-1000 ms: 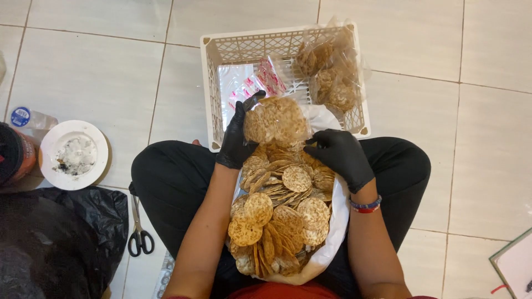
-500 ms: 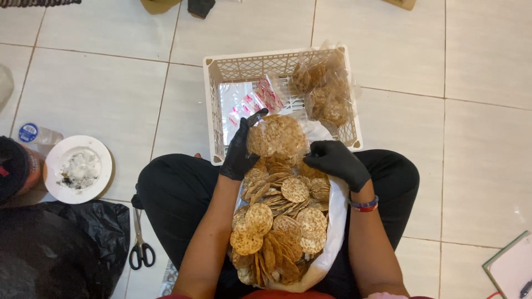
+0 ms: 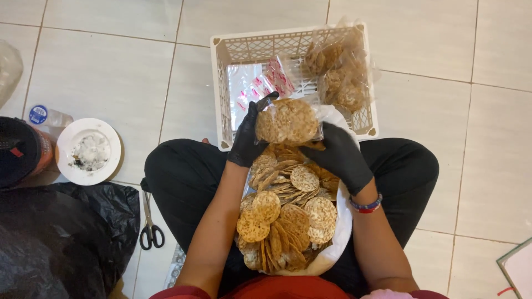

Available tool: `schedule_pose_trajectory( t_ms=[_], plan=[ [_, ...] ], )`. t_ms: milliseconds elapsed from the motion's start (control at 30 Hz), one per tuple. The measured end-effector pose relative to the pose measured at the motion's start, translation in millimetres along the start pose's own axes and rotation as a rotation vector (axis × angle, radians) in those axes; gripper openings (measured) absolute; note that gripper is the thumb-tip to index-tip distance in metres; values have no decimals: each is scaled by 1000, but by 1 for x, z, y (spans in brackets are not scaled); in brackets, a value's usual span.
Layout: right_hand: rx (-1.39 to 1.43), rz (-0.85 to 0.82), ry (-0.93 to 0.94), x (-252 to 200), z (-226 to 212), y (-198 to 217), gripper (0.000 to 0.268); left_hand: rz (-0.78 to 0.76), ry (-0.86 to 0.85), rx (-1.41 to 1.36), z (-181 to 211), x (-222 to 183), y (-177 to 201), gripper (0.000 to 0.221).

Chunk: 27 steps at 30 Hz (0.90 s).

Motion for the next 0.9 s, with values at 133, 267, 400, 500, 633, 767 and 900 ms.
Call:
schedule_pose_trajectory(
  t_ms=[133, 267, 400, 500, 633, 767, 900],
  plan=[
    [205, -193, 274, -4, -50, -11, 23, -8, -1, -27, -4, 4, 5, 48],
    [198, -309, 464, -15, -75, -18, 21, 31, 19, 43, 3, 0, 1, 47],
    [165, -302, 472, -13, -65, -30, 16, -15, 19, 19, -9, 13, 19, 50],
    [370, -280, 410, -11, -65, -8, 12, -18, 21, -83, -15, 23, 31, 50],
    [538, -254, 313, -11, -50, 1, 10, -155, 60, -285, -24, 37, 57, 57],
    [571, -132, 155, -9, -39, 3, 14, -192, 112, -306, -28, 50, 70, 59],
    [771, 201, -63, -3, 27, -22, 20, -252, 67, -200, -24, 37, 62, 66]
  ],
)
Point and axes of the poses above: each hand's wrist, its own x-axis towards the middle knuckle, its own y-axis out of the back of the hand, z = x × y, the point moved 3 cm from there along x, towards the middle knuckle, and after that the axes turned 6 degrees about -x, right-handed, at the moved point
